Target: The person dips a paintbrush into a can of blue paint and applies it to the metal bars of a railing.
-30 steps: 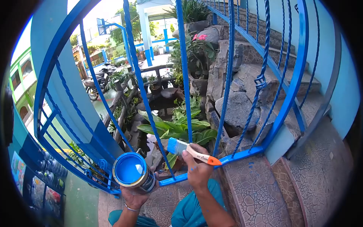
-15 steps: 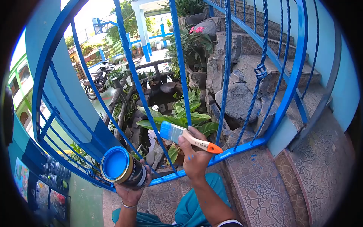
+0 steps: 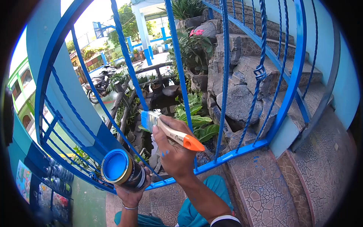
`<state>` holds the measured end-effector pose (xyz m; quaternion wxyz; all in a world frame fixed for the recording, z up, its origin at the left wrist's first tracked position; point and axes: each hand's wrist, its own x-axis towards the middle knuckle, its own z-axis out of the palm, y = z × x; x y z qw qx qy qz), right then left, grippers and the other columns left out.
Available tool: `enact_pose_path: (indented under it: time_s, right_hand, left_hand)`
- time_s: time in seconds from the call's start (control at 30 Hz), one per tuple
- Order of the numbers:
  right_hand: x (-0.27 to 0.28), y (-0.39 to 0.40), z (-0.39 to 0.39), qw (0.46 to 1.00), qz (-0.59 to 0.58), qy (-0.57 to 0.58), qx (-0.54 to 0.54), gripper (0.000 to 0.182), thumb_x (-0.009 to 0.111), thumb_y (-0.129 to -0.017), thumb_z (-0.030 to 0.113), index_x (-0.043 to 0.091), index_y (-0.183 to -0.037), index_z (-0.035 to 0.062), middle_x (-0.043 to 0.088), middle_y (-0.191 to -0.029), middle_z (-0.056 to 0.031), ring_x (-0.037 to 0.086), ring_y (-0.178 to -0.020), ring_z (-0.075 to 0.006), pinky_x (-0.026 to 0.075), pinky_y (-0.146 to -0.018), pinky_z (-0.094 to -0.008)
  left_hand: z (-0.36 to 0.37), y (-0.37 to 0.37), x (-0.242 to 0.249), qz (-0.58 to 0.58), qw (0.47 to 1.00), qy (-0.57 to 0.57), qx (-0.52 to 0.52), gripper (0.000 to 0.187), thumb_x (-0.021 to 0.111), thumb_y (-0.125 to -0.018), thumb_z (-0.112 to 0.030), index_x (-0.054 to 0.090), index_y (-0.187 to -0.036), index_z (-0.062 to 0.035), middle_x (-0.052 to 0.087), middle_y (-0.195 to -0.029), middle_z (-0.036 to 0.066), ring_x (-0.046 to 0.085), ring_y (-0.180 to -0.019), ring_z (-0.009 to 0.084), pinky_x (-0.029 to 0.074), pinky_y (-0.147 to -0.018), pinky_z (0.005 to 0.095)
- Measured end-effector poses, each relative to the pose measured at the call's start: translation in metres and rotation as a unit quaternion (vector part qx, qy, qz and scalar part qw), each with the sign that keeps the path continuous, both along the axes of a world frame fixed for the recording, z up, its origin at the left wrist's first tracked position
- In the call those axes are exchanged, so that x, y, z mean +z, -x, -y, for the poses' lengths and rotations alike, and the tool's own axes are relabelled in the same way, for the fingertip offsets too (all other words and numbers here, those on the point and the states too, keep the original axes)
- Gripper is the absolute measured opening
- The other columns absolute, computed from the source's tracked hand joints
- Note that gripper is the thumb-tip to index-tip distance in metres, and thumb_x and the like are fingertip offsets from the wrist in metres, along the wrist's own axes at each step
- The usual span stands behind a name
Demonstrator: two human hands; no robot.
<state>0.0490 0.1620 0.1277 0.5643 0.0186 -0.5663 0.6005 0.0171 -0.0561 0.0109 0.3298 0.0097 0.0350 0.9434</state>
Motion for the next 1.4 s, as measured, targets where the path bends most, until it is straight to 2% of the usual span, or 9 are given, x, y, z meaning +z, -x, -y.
enact_pose_path:
  time_s: [0.17,0.3,0.43,0.53,0.77,0.8,1.0,1.17,1.4]
  right_hand:
    - [0.051,-0.007,0.003,0.991,-0.11,0.039,0.07,0.034,0.082,-0.096,0.003,0.07,-0.127,-0.0055,0.073,-0.116,-0.01,0.07,-0.105,-0.0138,0.056,-0.096,-0.0277]
    - [0.011,0.001,-0.007,0.974,-0.136,0.141,0.11,0.038,0.082,-0.098,0.006,0.069,-0.132,-0.0051,0.072,-0.123,-0.0107,0.069,-0.109,-0.0147,0.057,-0.097,-0.0302]
    - [-0.057,0.013,-0.03,0.973,-0.027,0.211,0.093,0.038,0.081,-0.098,0.006,0.069,-0.132,-0.0064,0.072,-0.124,-0.0119,0.069,-0.111,-0.0161,0.056,-0.101,-0.0305]
    - [-0.066,0.01,-0.034,0.963,-0.046,0.255,0.072,0.041,0.08,-0.098,0.007,0.065,-0.135,-0.0047,0.072,-0.119,-0.0109,0.074,-0.1,-0.0157,0.064,-0.082,-0.0279]
    - [-0.017,0.018,-0.024,0.968,-0.089,0.198,0.129,0.038,0.078,-0.099,0.004,0.066,-0.134,-0.0033,0.073,-0.12,-0.0115,0.075,-0.101,-0.0171,0.066,-0.086,-0.0311]
    - [-0.013,0.014,-0.017,0.965,-0.059,0.218,0.132,0.041,0.083,-0.097,0.009,0.068,-0.132,-0.0078,0.074,-0.12,-0.0116,0.07,-0.109,-0.0158,0.057,-0.1,-0.0321]
    - [-0.076,0.012,-0.033,0.962,-0.022,0.259,0.08,0.033,0.077,-0.098,0.002,0.069,-0.128,-0.0079,0.075,-0.117,-0.0131,0.073,-0.102,-0.0166,0.061,-0.09,-0.03]
    - [-0.038,0.004,-0.031,0.964,-0.059,0.247,0.073,0.038,0.074,-0.101,0.004,0.064,-0.135,-0.0082,0.074,-0.118,-0.0138,0.075,-0.098,-0.0167,0.064,-0.082,-0.0302]
    - [-0.047,0.007,-0.03,0.975,-0.006,0.202,0.089,0.035,0.079,-0.098,0.004,0.069,-0.13,-0.0085,0.074,-0.12,-0.0123,0.07,-0.108,-0.0149,0.057,-0.096,-0.0293]
  left_hand:
    - [0.002,0.001,-0.001,-0.007,1.0,-0.011,-0.008,0.098,0.059,-0.095,-0.067,0.041,-0.16,0.0041,0.048,-0.157,0.026,0.043,-0.143,0.0424,0.039,-0.119,0.06]
    - [0.003,0.001,0.001,0.014,1.0,-0.011,-0.008,0.099,0.059,-0.095,-0.07,0.043,-0.159,0.0027,0.049,-0.155,0.026,0.043,-0.143,0.0424,0.04,-0.119,0.0605]
    - [0.002,-0.001,0.003,0.006,1.0,-0.013,-0.007,0.099,0.058,-0.095,-0.072,0.043,-0.159,0.0016,0.049,-0.155,0.026,0.044,-0.143,0.0432,0.04,-0.119,0.061]
    - [0.003,-0.001,0.004,0.002,1.0,-0.013,-0.006,0.098,0.059,-0.095,-0.071,0.044,-0.159,0.0016,0.049,-0.155,0.026,0.044,-0.143,0.0438,0.04,-0.119,0.0613]
    - [0.002,0.001,0.003,0.017,1.0,-0.01,-0.005,0.094,0.059,-0.096,-0.068,0.045,-0.158,0.0021,0.05,-0.154,0.026,0.044,-0.143,0.0445,0.042,-0.117,0.0622]
    - [0.001,0.0,0.003,0.017,1.0,-0.009,-0.004,0.094,0.058,-0.096,-0.068,0.045,-0.157,0.0021,0.05,-0.154,0.027,0.043,-0.143,0.0446,0.042,-0.117,0.0623]
    - [0.002,-0.001,0.002,0.007,1.0,-0.007,-0.003,0.093,0.058,-0.097,-0.068,0.046,-0.158,0.0018,0.051,-0.153,0.027,0.044,-0.143,0.0451,0.042,-0.116,0.0624]
    - [0.004,0.001,0.002,0.023,0.999,-0.021,-0.013,0.09,0.057,-0.097,-0.065,0.047,-0.159,-0.0012,0.051,-0.158,0.024,0.046,-0.143,0.0459,0.04,-0.12,0.0642]
    - [0.004,-0.001,0.004,0.012,1.0,-0.011,-0.003,0.095,0.057,-0.097,-0.069,0.044,-0.159,0.0014,0.05,-0.155,0.026,0.046,-0.141,0.0441,0.042,-0.117,0.0626]
